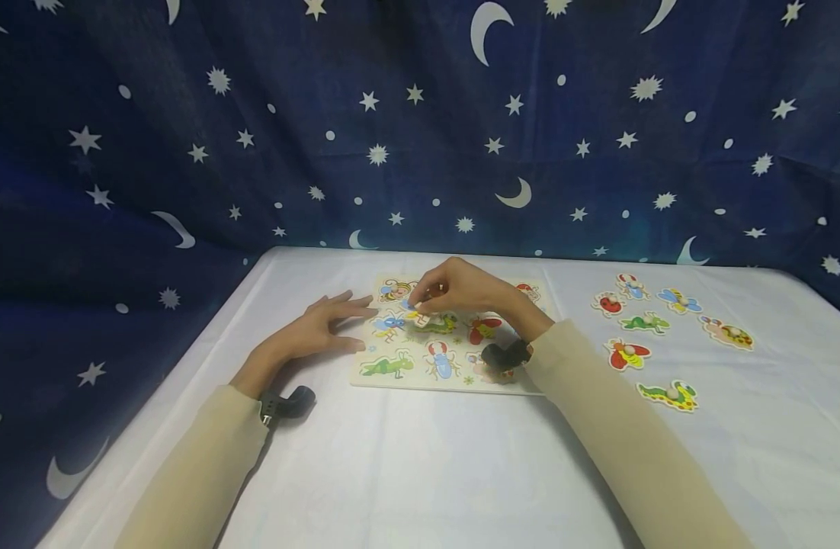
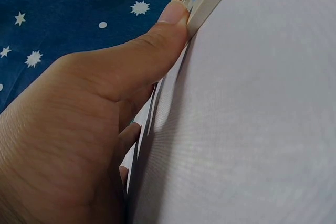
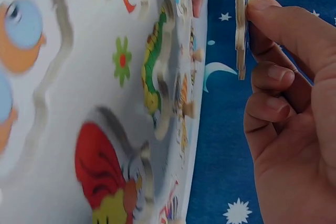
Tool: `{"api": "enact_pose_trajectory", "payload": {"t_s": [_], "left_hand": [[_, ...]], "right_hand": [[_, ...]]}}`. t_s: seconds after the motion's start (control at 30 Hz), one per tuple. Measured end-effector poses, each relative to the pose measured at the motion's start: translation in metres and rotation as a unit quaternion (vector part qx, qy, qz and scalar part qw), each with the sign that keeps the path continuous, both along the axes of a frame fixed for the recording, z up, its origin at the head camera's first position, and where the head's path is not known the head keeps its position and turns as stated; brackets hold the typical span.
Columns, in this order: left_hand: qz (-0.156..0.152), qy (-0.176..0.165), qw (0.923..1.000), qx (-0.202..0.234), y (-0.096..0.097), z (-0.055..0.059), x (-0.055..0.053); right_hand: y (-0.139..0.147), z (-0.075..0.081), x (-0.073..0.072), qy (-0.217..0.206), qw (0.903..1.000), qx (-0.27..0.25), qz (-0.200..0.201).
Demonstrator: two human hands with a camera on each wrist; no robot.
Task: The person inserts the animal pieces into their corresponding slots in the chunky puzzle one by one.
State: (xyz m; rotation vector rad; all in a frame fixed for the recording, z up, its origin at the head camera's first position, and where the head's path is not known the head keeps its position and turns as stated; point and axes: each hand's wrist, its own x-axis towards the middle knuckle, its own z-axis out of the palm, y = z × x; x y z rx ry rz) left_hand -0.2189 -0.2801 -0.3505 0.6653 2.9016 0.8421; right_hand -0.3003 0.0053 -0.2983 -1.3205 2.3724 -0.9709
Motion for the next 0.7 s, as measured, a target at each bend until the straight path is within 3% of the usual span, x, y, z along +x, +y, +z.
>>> {"api": "enact_pose_trajectory", "payload": {"t_s": [0.7], "left_hand": [[-0.017, 0.016, 0.9997, 0.002, -0.001, 0.001, 0.000]], "right_hand": [[-0.037, -0.013, 0.002, 0.004, 0.9996, 0.029, 0.005]]}}
